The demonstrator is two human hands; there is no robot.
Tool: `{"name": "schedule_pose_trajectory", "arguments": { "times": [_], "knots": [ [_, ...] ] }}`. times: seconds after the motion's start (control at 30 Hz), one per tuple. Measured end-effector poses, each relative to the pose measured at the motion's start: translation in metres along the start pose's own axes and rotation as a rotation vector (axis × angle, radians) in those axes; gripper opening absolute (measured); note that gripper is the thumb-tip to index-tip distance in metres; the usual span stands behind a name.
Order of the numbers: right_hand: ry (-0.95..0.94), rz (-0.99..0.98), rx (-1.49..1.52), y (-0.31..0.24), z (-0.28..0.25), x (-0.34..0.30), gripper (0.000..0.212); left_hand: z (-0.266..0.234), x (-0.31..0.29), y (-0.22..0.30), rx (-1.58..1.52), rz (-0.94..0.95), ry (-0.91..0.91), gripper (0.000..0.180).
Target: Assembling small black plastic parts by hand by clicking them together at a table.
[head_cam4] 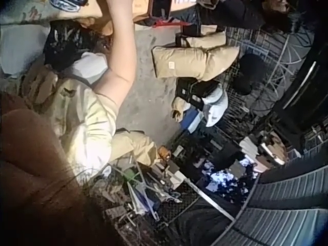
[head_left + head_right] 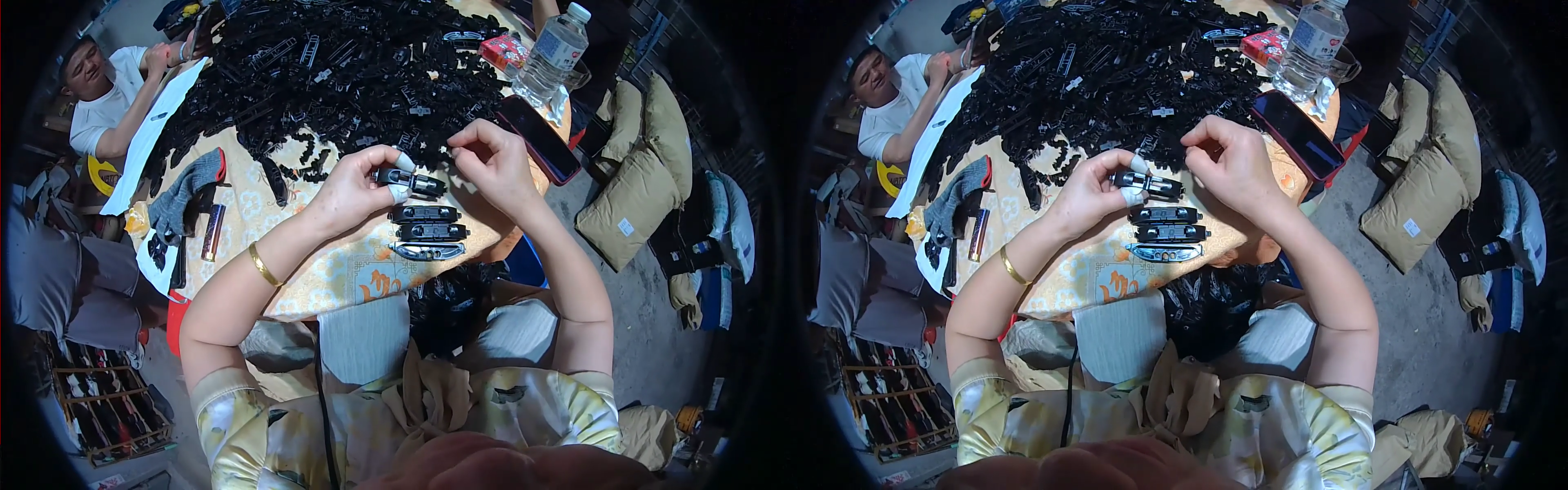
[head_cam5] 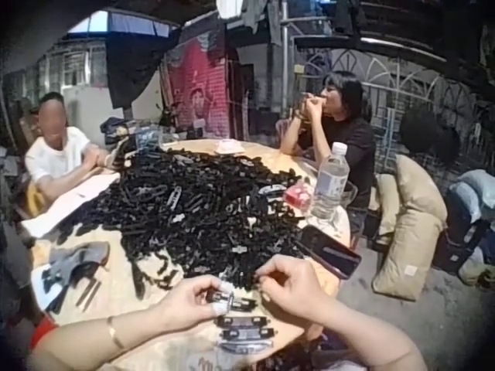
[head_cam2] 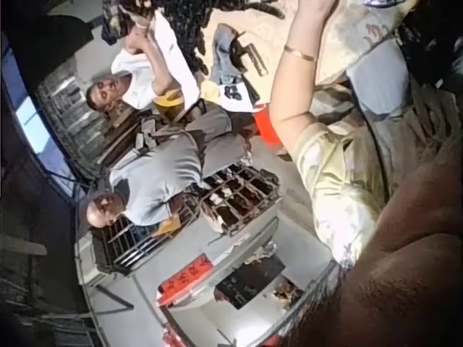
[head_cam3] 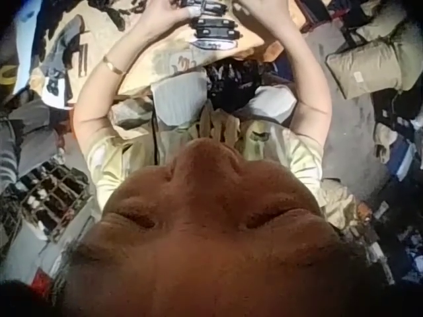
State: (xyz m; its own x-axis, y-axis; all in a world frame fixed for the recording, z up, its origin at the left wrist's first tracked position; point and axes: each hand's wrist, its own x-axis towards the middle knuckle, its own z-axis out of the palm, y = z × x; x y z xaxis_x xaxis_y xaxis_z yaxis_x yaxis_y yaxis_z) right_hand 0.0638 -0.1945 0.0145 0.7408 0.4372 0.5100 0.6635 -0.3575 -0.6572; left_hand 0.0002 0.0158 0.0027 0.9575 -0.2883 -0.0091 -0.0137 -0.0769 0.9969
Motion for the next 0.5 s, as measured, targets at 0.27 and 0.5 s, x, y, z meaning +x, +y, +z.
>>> {"name": "schedule_pose_trajectory", "arguments": {
  "times": [0.27,0.5],
  "knots": [
    [-0.054,-0.469,0.014,-0.01,0.01,-0.004,0.017,0.007,-0.002,-0.002,-0.245,-0.036,0.074,0.028],
    [0.0,-0.642,-0.189,-0.013,0.011,-0.007,0.023,0.005,-0.002,-0.001,-0.217,-0.016,0.163,0.03]
  ]
}}
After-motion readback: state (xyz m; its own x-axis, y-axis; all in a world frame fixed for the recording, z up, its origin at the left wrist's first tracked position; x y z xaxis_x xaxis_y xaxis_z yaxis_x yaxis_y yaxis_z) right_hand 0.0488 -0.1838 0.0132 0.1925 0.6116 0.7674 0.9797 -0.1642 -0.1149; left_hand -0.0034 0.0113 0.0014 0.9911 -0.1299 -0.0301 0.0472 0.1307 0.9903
